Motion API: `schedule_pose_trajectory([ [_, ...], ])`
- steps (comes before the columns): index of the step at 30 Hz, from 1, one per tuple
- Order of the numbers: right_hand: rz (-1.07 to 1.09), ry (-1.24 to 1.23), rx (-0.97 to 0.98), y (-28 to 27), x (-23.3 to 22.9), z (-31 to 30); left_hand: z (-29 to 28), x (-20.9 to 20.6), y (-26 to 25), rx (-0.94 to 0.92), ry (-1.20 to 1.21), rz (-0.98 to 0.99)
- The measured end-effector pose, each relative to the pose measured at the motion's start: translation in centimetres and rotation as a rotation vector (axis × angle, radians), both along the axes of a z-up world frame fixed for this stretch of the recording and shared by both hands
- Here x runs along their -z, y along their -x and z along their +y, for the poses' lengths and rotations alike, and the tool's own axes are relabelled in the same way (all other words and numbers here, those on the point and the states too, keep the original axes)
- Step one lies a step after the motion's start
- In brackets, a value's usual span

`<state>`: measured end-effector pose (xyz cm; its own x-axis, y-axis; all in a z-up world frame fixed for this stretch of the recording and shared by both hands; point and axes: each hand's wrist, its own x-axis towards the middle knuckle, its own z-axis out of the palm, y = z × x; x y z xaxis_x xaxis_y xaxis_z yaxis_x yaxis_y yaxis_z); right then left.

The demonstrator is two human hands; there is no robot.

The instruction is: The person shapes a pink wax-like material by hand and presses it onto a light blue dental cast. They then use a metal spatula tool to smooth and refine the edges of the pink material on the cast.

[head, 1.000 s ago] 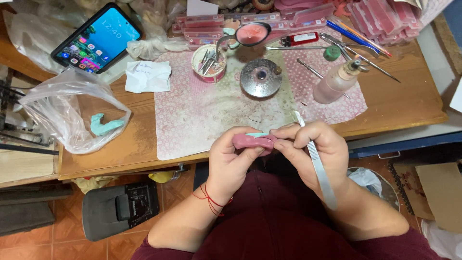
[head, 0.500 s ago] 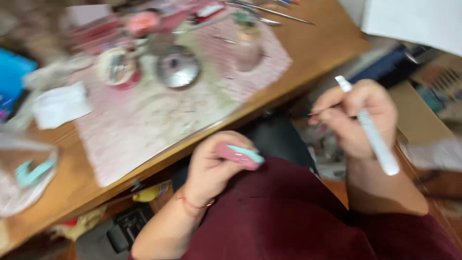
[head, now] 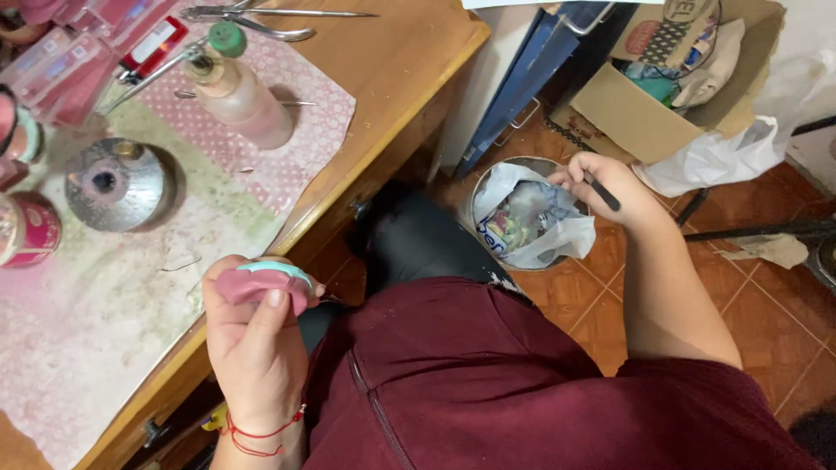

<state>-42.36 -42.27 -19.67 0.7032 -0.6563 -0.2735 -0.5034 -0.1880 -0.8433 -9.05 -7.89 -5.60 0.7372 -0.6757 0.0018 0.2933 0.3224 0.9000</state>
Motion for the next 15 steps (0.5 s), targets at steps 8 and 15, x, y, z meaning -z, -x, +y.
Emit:
schedule_pose_trajectory([
  [8, -0.63, 0.044, -0.328, -13.4, -13.6, 7.2, 1.1, -0.8, -2.3, -0.149, 0.071, -0.069],
  [15, -0.846, 0.036, -0.164, -30.3, -15.8, 11.7, 3.1, -4.6, -4.5, -0.13, 0.116, -0.172],
])
